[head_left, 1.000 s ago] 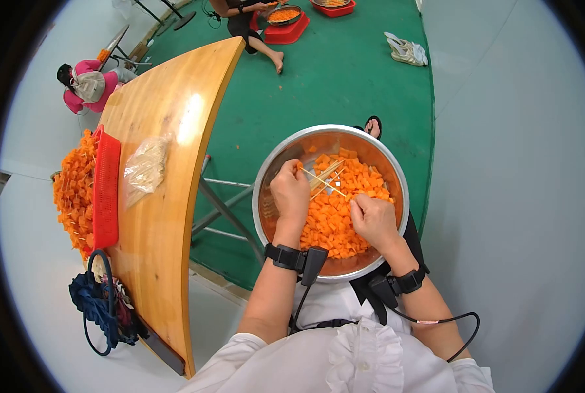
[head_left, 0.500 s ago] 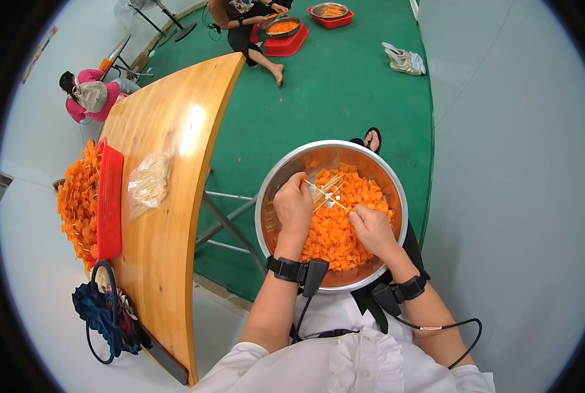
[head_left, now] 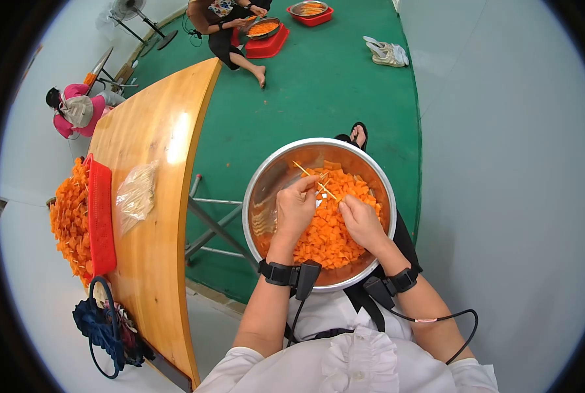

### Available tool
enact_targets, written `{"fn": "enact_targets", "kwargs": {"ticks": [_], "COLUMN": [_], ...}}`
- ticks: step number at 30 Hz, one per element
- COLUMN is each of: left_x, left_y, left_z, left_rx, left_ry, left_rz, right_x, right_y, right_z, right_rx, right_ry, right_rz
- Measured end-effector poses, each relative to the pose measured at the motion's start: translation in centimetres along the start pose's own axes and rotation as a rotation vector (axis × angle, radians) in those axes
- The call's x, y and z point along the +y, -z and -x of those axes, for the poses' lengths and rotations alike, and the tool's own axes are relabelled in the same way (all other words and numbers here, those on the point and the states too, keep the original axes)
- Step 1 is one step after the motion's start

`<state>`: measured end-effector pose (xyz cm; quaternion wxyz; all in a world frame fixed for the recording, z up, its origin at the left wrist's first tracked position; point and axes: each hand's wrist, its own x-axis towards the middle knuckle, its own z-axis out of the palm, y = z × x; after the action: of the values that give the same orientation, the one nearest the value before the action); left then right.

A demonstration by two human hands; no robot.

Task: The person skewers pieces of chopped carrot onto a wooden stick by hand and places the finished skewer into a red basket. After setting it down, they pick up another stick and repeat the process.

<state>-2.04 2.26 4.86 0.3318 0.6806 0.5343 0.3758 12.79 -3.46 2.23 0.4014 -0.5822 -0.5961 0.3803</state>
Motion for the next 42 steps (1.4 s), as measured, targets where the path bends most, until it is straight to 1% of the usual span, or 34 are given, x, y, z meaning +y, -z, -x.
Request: {"fn": "enact_targets", "kwargs": {"ticks": [1, 4, 5, 8, 10, 14, 17, 20, 22, 24, 25, 26, 28, 29, 32, 33, 36, 39, 42], "left_x": [0.2, 0.3, 0.7, 0.4, 0.6, 0.9, 1.2, 0.7, 0.1, -0.5, -0.3, -0.8, -2.0, -2.1, -2.2, -2.0, -1.3, -1.9, -1.4], "left_y": [-0.1, -0.7, -0.5, -0.5, -0.3, -0.3, -0.4, -0.8, -1.1, -1.4, -0.9, -0.4, 0.2, 0.2, 0.0, -0.1, -0.2, -0.8, -0.6], "left_z": [0.1, 0.8, 0.8, 1.0, 0.8, 0.8, 0.9, 0.9, 1.0, 0.8, 0.3, 0.2, 0.1, 0.2, 1.3, 1.5, 1.5, 1.6, 1.7], "left_rx": [-0.037, -0.155, -0.236, -0.314, -0.327, -0.338, -0.424, -0.411, -0.137, 0.141, 0.289, 0.211, 0.052, -0.166, -0.359, -0.351, -0.446, -0.404, -0.431], "left_ry": [0.013, -0.022, -0.031, 0.010, 0.018, -0.011, -0.043, -0.080, -0.028, 0.017, 0.076, 0.090, 0.118, 0.226, 0.102, 0.104, 0.004, -0.098, -0.103], "left_rz": [0.023, 0.030, 0.005, 0.000, 0.040, 0.070, -0.063, -0.052, 0.119, 0.284, 0.269, 0.112, -0.199, -0.339, -0.475, -0.434, -0.502, -0.434, -0.463], "right_x": [0.0, 0.3, 0.3, 0.5, 0.5, 0.5, 0.9, 1.0, 0.5, 0.1, 0.1, 0.2, 0.3, 0.3, 0.4, 0.4, 0.2, 0.3, 0.3], "right_y": [0.0, -0.3, -0.3, -0.5, -0.4, -0.3, -0.4, -0.4, -0.2, 0.0, 0.2, 0.2, 0.1, 0.1, 0.0, 0.0, 0.0, -0.2, -0.1], "right_z": [0.0, 0.0, 0.0, 0.4, 0.4, 0.2, 0.4, 0.3, 0.1, 0.1, 0.1, 0.1, 0.1, 0.1, 0.0, 0.1, 0.3, 0.2, 0.3], "right_rx": [0.025, 0.046, 0.052, 0.070, 0.087, 0.094, 0.109, 0.152, 0.199, 0.271, 0.291, 0.311, 0.333, 0.345, 0.353, 0.331, 0.289, 0.297, 0.304], "right_ry": [0.031, 0.027, 0.035, 0.055, 0.076, 0.031, 0.011, 0.003, 0.011, -0.027, -0.042, -0.057, -0.007, 0.017, 0.008, 0.004, -0.003, -0.004, -0.001], "right_rz": [0.010, 0.053, 0.066, 0.087, 0.088, 0.102, 0.092, 0.040, 0.012, -0.012, -0.035, -0.057, -0.086, -0.099, -0.069, -0.061, -0.053, -0.077, -0.073]}}
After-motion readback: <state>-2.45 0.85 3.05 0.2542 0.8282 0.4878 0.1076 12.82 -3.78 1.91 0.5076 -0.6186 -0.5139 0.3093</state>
